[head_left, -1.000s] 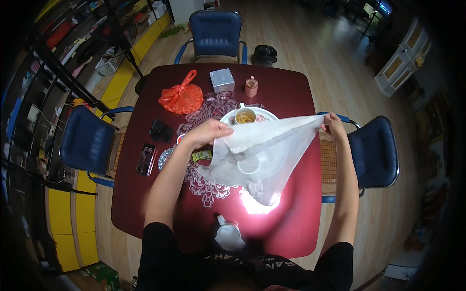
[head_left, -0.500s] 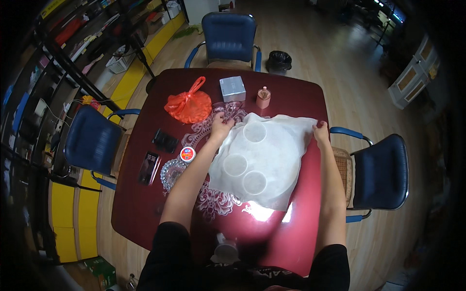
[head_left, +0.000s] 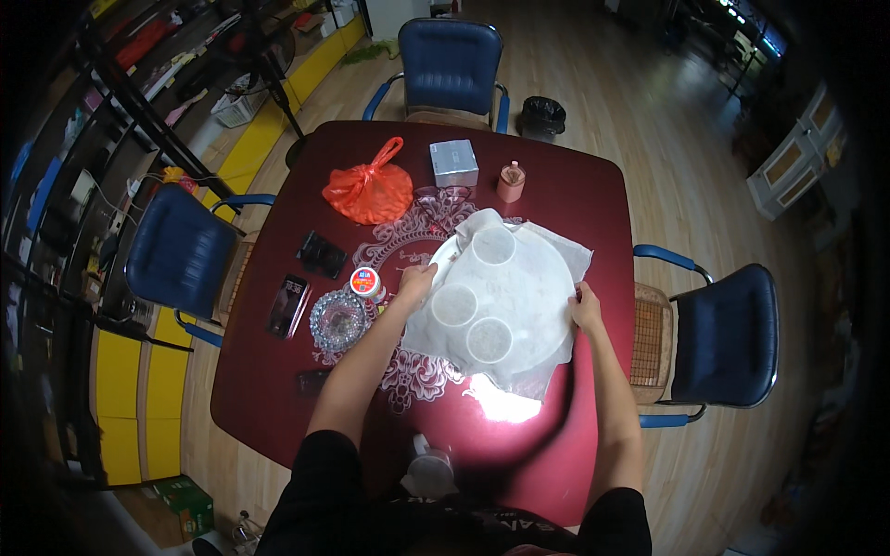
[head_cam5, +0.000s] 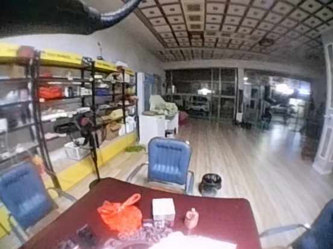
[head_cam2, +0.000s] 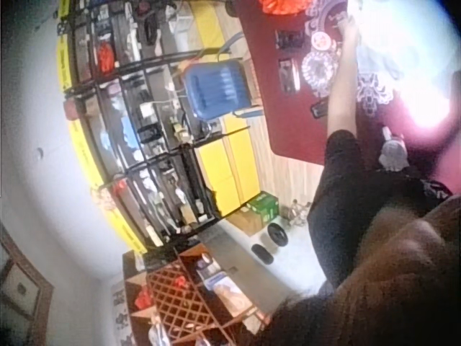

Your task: The person takes a tissue from a dispenser on a pillar, sits at a table, and wipes a white ceramic mug with the tissue and a white cloth.

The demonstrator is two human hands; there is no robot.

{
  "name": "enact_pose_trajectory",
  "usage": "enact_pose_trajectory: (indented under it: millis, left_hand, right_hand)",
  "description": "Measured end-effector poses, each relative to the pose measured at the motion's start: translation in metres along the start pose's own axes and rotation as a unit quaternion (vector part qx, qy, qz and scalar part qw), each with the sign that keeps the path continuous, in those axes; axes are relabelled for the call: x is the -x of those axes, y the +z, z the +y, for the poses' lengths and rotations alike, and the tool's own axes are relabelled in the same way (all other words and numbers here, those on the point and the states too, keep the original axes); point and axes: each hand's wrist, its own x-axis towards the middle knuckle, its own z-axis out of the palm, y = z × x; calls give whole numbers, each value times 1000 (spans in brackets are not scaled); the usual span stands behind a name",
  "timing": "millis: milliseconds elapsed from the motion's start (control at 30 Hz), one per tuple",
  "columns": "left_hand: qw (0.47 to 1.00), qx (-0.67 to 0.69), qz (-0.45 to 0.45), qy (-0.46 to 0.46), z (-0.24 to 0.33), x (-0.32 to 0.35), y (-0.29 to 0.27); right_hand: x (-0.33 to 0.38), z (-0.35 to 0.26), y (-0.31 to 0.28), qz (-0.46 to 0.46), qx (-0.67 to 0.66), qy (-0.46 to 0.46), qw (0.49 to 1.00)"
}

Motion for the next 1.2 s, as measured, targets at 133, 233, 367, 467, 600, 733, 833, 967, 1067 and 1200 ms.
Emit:
enact_pose_trajectory:
  millis: [133, 233, 367, 467, 600, 733, 833, 967, 1067, 1200]
  left_hand:
    - [999, 28, -25, -23, 2, 16, 2]
    - [990, 80, -92, -68, 5, 33, 3]
    - [997, 44, -56, -35, -21, 34, 7]
    - [994, -60, -94, 19, -6, 59, 0]
    - [959, -19, 92, 266, -26, 118, -8]
    - [951, -161, 77, 254, -73, 186, -49]
    - [962, -167, 85, 199, -85, 221, -59]
    - [915, -250, 159, 275, -127, 225, -59]
    - [921, -232, 179, 258, -139, 225, -55]
    - [930, -236, 155, 236, -136, 226, -56]
  right_hand:
    - [-1, 8, -2, 26, 66, 2, 998]
    - [3, 19, -8, 27, 71, -14, 997]
    - [4, 30, -15, 4, 43, -29, 999]
    - [5, 17, -20, 32, 93, -11, 995]
    - [-18, -40, -22, 171, 113, -178, 962]
    - [-63, -149, 13, 123, 14, -321, 939]
    - [-103, -207, 69, 14, 10, -276, 961]
    - [-149, -244, 136, 4, 164, -169, 972]
    - [-167, -258, 158, 35, 193, -94, 976]
    - [-187, -263, 182, 20, 205, -58, 977]
